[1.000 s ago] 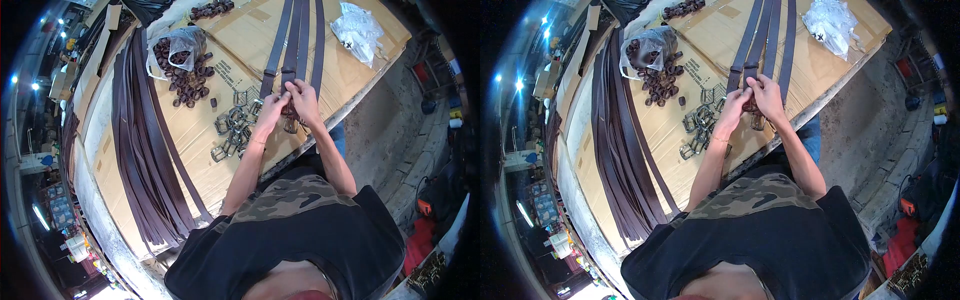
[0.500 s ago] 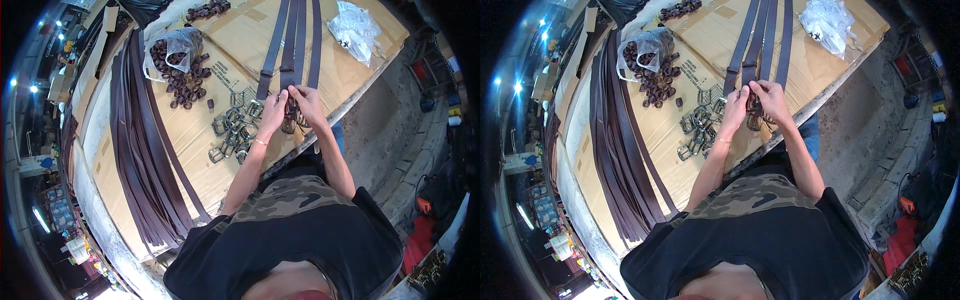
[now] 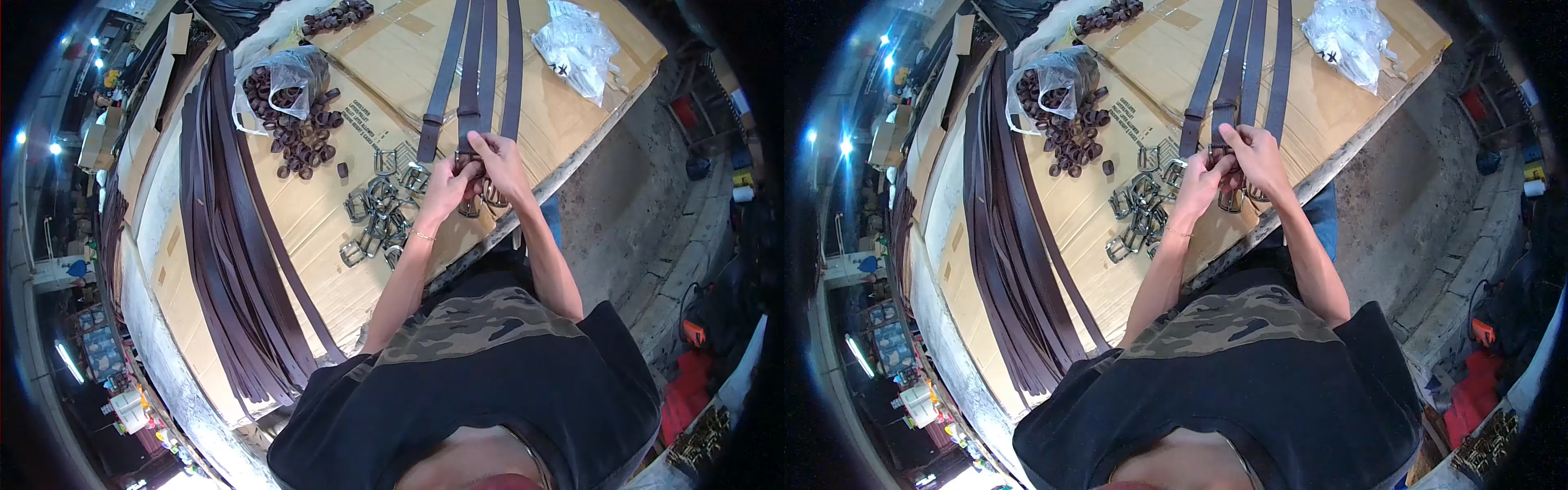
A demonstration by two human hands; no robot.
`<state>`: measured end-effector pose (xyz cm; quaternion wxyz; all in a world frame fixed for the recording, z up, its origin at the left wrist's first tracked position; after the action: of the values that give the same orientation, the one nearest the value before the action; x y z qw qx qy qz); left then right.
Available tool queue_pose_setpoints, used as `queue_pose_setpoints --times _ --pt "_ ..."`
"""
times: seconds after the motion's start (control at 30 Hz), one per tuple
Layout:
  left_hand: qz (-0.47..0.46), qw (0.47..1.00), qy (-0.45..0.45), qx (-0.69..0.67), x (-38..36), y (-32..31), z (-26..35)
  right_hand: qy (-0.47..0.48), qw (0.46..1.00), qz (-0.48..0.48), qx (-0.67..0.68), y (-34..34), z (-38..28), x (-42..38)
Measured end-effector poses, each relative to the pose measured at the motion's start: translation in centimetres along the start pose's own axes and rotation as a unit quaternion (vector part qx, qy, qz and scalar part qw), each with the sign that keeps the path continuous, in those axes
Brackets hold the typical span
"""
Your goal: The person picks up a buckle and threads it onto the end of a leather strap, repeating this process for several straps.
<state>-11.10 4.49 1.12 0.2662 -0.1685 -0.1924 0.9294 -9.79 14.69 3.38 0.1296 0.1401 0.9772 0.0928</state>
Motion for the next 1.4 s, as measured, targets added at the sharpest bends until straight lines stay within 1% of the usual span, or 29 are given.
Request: queue_pose_setpoints --times 0.07,0.2,0.27,0.3,0.37,0.4,0.53,0.6,0.63,0.7,0.73,0.77,0.8,0.83,0.87,0.9,0.97,1.0,1.07,1.13,1.2,1.27,1.33,1.4 --pt "-0.017 0.999 0.019 -0.019 -0.2 -0.2 -0.2 0.039 0.999 -0.006 0.000 -0.2 -0.5 0.2" --pt "-0.020 0.999 0.006 -0.039 -0.1 -0.1 -1.3 0.032 0.999 0.000 0.033 -0.3 0.0 0.3" --pt "-0.038 0.997 0.001 -0.060 -0.2 -0.5 -1.5 0.061 0.996 0.045 0.043 0.2 0.1 0.6" --pt "-0.037 0.998 -0.001 -0.059 -0.1 -0.6 -1.3 0.063 0.996 0.043 0.043 0.2 0.0 0.8" --pt "-0.044 0.996 -0.010 -0.078 -0.1 -1.0 -1.1 0.066 0.995 0.076 0.022 0.8 -0.2 0.6" --pt "-0.050 0.996 -0.018 -0.065 0.0 -1.2 -0.9 0.022 0.997 0.054 0.042 0.5 -0.2 0.2" --pt "-0.052 0.997 -0.044 -0.038 -0.3 -1.6 -0.3 0.050 0.995 0.087 0.015 0.9 0.0 0.4" --pt "-0.035 0.996 -0.025 -0.075 -0.4 -1.5 -0.8 0.051 0.994 0.098 0.007 0.9 0.3 0.2" --pt "-0.036 0.996 -0.023 -0.076 -0.7 -1.6 -1.1 0.048 0.994 0.099 0.006 0.8 0.5 0.0" --pt "-0.002 0.997 -0.033 -0.065 -1.1 -1.2 -0.6 0.065 0.992 0.108 -0.020 0.9 -0.3 -0.5" --pt "-0.003 0.997 -0.032 -0.066 -1.0 -1.1 -0.6 0.085 0.987 0.116 -0.071 1.1 -0.4 -0.3" --pt "0.017 0.997 -0.040 -0.065 -0.9 -0.5 -0.5 0.085 0.987 0.116 -0.071 1.1 -0.4 -0.3" --pt "0.036 0.996 -0.048 -0.065 -0.7 0.2 -0.4 0.102 0.982 0.114 -0.107 0.9 -0.9 -0.3" --pt "0.036 0.996 -0.048 -0.066 -0.3 0.4 -0.4 0.121 0.976 0.112 -0.143 0.8 -1.4 -0.2" --pt "0.043 0.995 -0.079 -0.030 -0.2 0.6 0.6 0.148 0.970 0.132 -0.143 0.7 -1.5 -0.3" --pt "0.051 0.992 -0.112 0.007 -0.2 0.7 1.7 0.150 0.969 0.131 -0.144 0.5 -1.0 0.2" --pt "0.072 0.991 -0.111 -0.016 -0.4 1.0 1.7 0.182 0.976 0.106 -0.062 0.0 -1.0 0.8" --pt "0.085 0.988 -0.126 -0.020 -0.6 1.4 1.9 0.182 0.976 0.103 -0.062 -0.1 -1.2 0.6" --pt "0.097 0.985 -0.138 -0.023 -0.8 1.8 2.0 0.101 0.994 0.047 0.020 -0.9 -0.2 0.4" --pt "0.126 0.984 -0.127 -0.020 -0.8 2.4 1.7 0.085 0.995 0.048 0.032 -0.8 -1.0 -0.4" --pt "0.129 0.983 -0.134 -0.003 -0.8 2.6 1.6 0.070 0.996 0.043 0.043 -1.0 -0.2 -0.2" --pt "0.131 0.981 -0.142 0.015 -0.8 2.6 1.3 0.017 0.993 -0.004 0.113 -2.1 1.9 0.7" --pt "0.113 0.986 -0.118 -0.041 -0.3 2.1 0.1 0.000 0.993 -0.005 0.122 -1.8 2.2 0.4" --pt "0.091 0.989 -0.103 -0.054 -0.1 1.6 0.0 -0.018 0.991 -0.006 0.131 -1.9 2.6 0.4"
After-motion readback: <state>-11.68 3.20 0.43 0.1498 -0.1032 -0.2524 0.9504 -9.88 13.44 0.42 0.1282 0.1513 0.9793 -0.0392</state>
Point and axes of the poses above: each hand's wrist, its own x-axis towards the middle knuckle, its own y-axis out of the back of the hand, z = x × y, the point moved 10 cm from there along x, towards the middle knuckle, and after that the axes turned 13 degrees about -x, right-handed, at the moved point
